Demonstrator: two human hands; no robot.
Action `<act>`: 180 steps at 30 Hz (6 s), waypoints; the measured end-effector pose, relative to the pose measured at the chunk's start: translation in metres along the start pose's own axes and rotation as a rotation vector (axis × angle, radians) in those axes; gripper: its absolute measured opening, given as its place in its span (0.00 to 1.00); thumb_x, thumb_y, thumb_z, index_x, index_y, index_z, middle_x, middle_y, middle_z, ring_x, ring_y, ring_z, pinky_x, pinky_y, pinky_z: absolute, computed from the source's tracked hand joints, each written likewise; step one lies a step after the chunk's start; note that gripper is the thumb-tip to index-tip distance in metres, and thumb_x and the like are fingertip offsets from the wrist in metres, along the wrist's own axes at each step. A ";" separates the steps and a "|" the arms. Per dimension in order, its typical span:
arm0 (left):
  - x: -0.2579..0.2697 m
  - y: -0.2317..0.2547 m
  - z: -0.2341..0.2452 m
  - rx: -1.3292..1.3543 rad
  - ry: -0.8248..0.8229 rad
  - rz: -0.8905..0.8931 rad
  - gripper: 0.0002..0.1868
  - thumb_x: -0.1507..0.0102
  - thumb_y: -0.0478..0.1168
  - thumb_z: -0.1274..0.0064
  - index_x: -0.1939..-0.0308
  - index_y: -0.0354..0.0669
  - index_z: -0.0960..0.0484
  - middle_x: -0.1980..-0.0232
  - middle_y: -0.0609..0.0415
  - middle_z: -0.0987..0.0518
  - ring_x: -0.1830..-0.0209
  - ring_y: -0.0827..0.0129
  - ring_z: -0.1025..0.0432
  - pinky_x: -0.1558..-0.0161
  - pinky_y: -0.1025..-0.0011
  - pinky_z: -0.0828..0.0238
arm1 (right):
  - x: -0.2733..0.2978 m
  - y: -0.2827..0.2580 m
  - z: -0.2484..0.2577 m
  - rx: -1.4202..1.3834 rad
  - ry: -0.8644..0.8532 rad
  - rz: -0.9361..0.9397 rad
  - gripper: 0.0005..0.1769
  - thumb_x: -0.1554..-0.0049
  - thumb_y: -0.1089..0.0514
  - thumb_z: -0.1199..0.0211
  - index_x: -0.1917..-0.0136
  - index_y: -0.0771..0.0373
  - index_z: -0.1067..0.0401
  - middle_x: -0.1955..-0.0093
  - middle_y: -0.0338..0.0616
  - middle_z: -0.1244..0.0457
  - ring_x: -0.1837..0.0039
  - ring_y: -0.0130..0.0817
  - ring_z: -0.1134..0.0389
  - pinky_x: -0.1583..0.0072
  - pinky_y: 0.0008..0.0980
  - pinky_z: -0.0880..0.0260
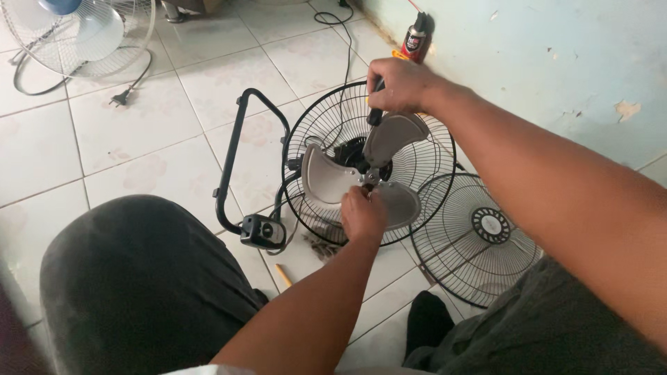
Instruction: The person disassembles a standing electric fan by removing the front grille and fan blades, then reassembles it by reattaching the blades and securing the front grille.
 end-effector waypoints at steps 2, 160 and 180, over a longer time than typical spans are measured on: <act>0.000 0.001 -0.004 -0.083 0.061 -0.112 0.14 0.36 0.48 0.48 0.56 0.42 0.21 0.49 0.46 0.24 0.43 0.49 0.31 0.41 0.51 0.37 | -0.003 0.009 -0.009 -0.021 -0.069 -0.066 0.13 0.50 0.54 0.35 0.53 0.62 0.28 0.57 0.48 0.31 0.54 0.40 0.29 0.50 0.41 0.28; -0.053 0.006 0.031 0.567 -0.515 0.226 0.14 0.45 0.34 0.35 0.56 0.40 0.17 0.59 0.51 0.17 0.60 0.66 0.24 0.55 0.63 0.28 | -0.005 0.031 -0.005 -0.454 -0.440 -0.398 0.21 0.46 0.55 0.33 0.42 0.61 0.35 0.59 0.46 0.36 0.66 0.30 0.34 0.66 0.34 0.27; 0.012 -0.128 0.009 0.128 -0.986 0.513 0.15 0.43 0.44 0.32 0.60 0.36 0.14 0.65 0.50 0.15 0.71 0.69 0.23 0.66 0.70 0.24 | 0.108 0.069 -0.077 -0.772 0.053 -0.863 0.09 0.47 0.60 0.38 0.52 0.62 0.33 0.63 0.48 0.35 0.67 0.41 0.31 0.66 0.40 0.27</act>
Point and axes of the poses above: each hand's wrist, its own x-axis away from the middle knuckle, its own z-axis out of the back of the hand, y = z × x, the point moved 2 cm from there along -x, towards the middle knuckle
